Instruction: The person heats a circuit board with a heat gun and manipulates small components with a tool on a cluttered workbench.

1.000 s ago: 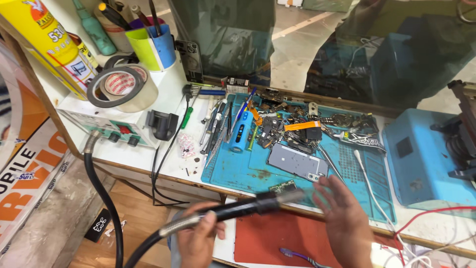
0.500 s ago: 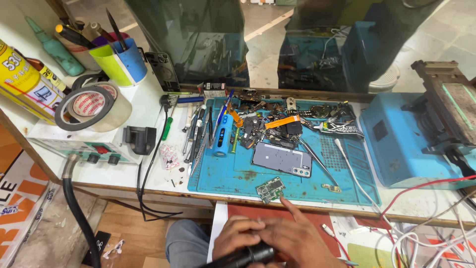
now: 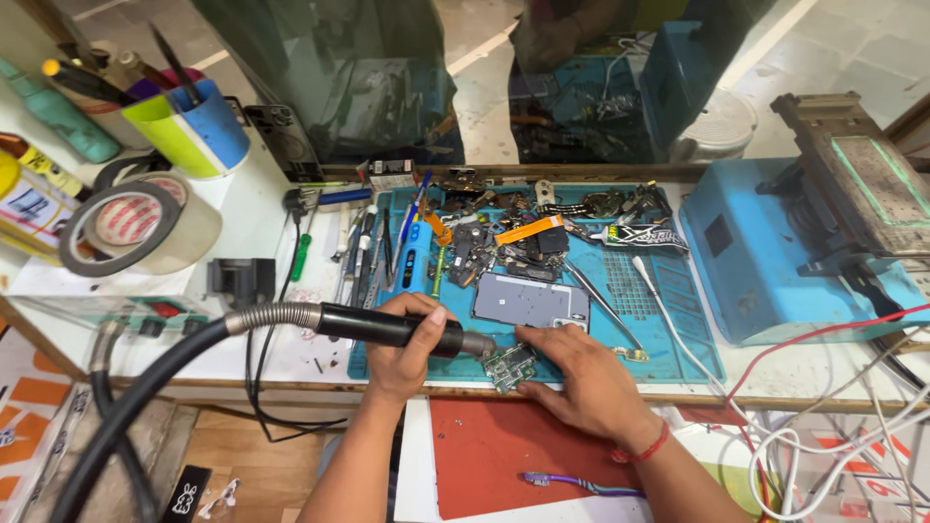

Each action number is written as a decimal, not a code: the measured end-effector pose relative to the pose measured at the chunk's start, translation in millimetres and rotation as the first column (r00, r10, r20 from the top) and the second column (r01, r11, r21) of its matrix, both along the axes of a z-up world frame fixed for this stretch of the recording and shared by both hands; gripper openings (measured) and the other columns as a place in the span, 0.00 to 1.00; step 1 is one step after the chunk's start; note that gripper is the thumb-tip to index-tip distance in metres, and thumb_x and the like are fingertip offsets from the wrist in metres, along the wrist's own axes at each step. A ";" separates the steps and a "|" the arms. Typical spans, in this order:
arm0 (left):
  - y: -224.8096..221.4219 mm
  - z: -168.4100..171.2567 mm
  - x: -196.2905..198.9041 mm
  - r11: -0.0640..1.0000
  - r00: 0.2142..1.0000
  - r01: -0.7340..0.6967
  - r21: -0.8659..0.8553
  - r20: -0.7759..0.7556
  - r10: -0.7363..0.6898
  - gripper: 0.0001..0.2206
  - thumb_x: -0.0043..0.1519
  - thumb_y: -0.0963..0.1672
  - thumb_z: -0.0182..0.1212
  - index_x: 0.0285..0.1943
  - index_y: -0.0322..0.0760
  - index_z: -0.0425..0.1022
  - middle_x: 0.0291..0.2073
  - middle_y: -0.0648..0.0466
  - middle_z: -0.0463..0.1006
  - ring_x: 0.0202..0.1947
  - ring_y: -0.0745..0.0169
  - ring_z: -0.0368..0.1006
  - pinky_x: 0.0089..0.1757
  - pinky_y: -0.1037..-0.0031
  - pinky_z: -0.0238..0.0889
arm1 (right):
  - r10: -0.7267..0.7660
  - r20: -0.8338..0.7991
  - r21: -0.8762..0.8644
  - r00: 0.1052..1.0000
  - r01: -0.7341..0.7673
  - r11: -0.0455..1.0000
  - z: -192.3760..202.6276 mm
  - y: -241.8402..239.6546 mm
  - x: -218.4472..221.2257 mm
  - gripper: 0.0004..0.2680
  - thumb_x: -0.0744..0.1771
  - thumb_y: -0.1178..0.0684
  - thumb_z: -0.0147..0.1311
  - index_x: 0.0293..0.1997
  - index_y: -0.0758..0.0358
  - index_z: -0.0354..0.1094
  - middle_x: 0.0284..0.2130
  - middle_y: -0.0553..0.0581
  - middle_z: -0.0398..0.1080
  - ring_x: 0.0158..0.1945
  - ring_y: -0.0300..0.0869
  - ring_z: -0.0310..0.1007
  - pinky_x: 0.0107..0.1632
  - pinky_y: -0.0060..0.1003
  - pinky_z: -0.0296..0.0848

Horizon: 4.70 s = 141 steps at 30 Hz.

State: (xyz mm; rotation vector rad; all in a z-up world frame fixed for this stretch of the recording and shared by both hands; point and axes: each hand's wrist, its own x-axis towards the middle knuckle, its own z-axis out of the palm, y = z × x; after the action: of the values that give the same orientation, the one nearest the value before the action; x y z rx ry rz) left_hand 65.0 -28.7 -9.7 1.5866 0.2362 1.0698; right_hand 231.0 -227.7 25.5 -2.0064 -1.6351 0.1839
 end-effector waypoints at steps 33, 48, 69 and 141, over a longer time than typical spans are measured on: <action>-0.6 -19.6 -2.4 0.994 0.991 0.101 0.038 0.085 -0.104 0.11 0.64 0.45 0.58 0.32 0.31 0.71 0.29 0.47 0.80 0.29 0.64 0.75 0.37 0.73 0.70 | -0.033 -0.093 0.018 0.995 0.035 0.999 4.3 3.7 0.1 0.29 0.59 0.44 0.68 0.67 0.55 0.61 0.48 0.54 0.74 0.49 0.52 0.73 0.51 0.44 0.73; -3.2 -22.1 -7.6 0.996 0.991 0.089 -0.024 0.104 -0.086 0.10 0.64 0.44 0.58 0.33 0.31 0.70 0.31 0.46 0.79 0.32 0.63 0.74 0.40 0.72 0.69 | -0.026 -0.124 0.045 0.992 0.032 0.998 -2.7 2.4 1.5 0.29 0.58 0.46 0.69 0.66 0.55 0.62 0.46 0.53 0.75 0.44 0.49 0.75 0.49 0.43 0.74; -9.9 -19.7 -14.9 0.995 0.990 0.096 -0.028 0.109 -0.092 0.11 0.66 0.45 0.60 0.38 0.28 0.72 0.35 0.42 0.80 0.35 0.61 0.76 0.41 0.71 0.70 | 0.039 -0.087 0.080 0.995 -0.032 0.996 -7.3 3.2 6.7 0.26 0.59 0.53 0.66 0.64 0.61 0.63 0.48 0.56 0.76 0.46 0.49 0.76 0.50 0.42 0.75; -30.7 -13.5 4.5 0.995 0.994 0.032 -0.091 0.108 -0.022 0.10 0.68 0.44 0.60 0.37 0.31 0.72 0.34 0.47 0.81 0.35 0.64 0.77 0.42 0.74 0.71 | 0.061 -0.102 0.105 0.993 -0.051 0.993 -10.2 -0.6 7.0 0.30 0.59 0.58 0.65 0.69 0.63 0.56 0.52 0.55 0.75 0.49 0.48 0.73 0.52 0.41 0.73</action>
State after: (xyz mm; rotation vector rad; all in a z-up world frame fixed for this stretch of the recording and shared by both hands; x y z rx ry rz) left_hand 69.5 -59.4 -23.2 1.4413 0.1894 1.1038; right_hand 238.0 -228.3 15.3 -1.8447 -1.6032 0.2178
